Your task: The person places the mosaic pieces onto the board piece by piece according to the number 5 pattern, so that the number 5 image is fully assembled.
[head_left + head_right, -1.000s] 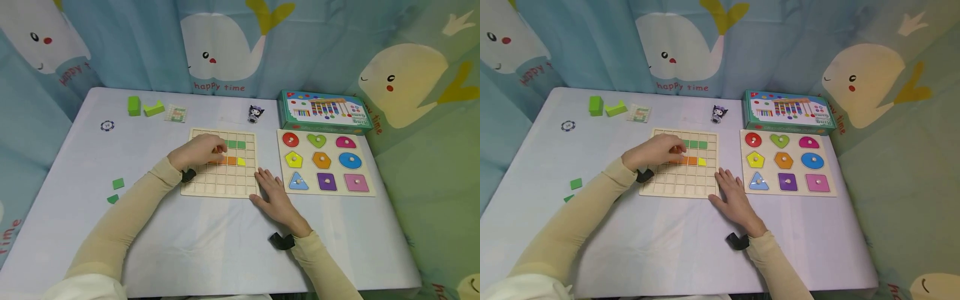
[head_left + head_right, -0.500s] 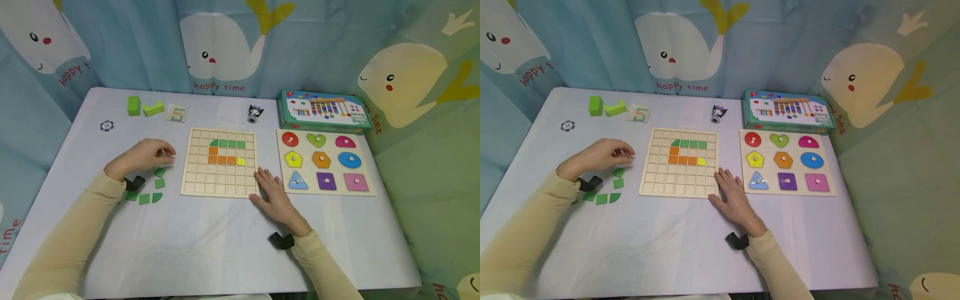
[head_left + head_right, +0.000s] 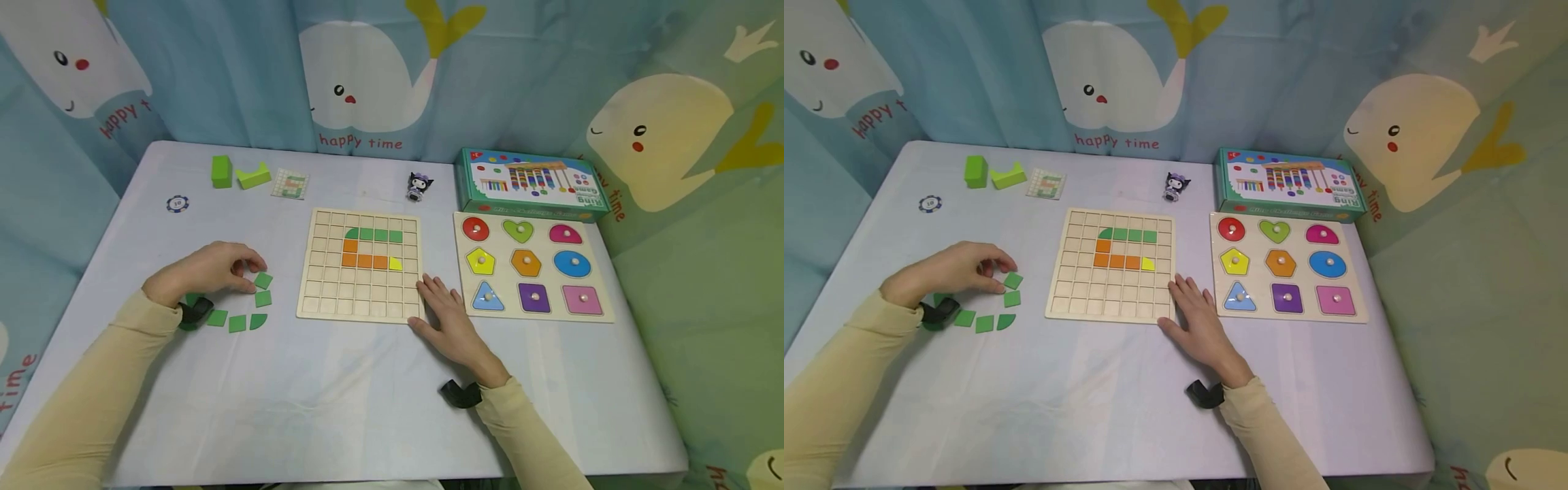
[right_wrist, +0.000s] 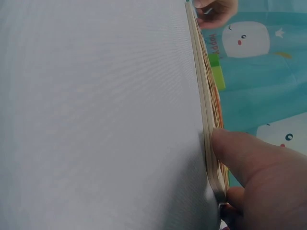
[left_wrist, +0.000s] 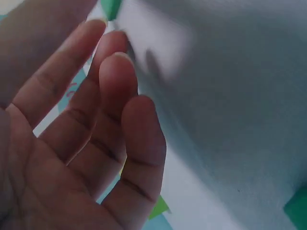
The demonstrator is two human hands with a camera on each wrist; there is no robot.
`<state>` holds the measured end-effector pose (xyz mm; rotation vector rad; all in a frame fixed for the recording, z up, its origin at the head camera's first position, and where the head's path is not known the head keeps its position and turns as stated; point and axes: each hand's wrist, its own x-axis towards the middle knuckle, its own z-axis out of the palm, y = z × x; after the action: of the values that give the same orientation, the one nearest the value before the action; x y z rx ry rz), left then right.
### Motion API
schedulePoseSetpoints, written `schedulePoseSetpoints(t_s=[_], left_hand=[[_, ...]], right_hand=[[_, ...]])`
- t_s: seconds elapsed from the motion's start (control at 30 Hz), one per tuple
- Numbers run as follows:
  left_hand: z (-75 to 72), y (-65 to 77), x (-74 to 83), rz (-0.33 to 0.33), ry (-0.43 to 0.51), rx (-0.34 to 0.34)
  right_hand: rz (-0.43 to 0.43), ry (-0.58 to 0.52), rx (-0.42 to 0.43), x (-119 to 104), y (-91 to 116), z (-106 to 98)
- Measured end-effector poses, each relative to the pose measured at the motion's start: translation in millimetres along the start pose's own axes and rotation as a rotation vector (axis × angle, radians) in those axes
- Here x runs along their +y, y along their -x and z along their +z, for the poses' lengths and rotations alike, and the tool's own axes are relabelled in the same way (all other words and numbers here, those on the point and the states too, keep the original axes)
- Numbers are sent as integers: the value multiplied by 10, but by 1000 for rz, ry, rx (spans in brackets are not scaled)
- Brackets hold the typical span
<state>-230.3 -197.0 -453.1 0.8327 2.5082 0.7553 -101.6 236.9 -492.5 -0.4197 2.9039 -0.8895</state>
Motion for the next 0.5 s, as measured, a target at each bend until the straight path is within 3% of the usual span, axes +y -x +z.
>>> schedulePoseSetpoints(t_s=[0.17,0.5], left_hand=[[19,-14,6,-12,-40,-6],[67,-50,-65,-12,-22,5]], right_hand=[[4,-5,-1,4,0,8],[-2,-8,0,11,2,3]])
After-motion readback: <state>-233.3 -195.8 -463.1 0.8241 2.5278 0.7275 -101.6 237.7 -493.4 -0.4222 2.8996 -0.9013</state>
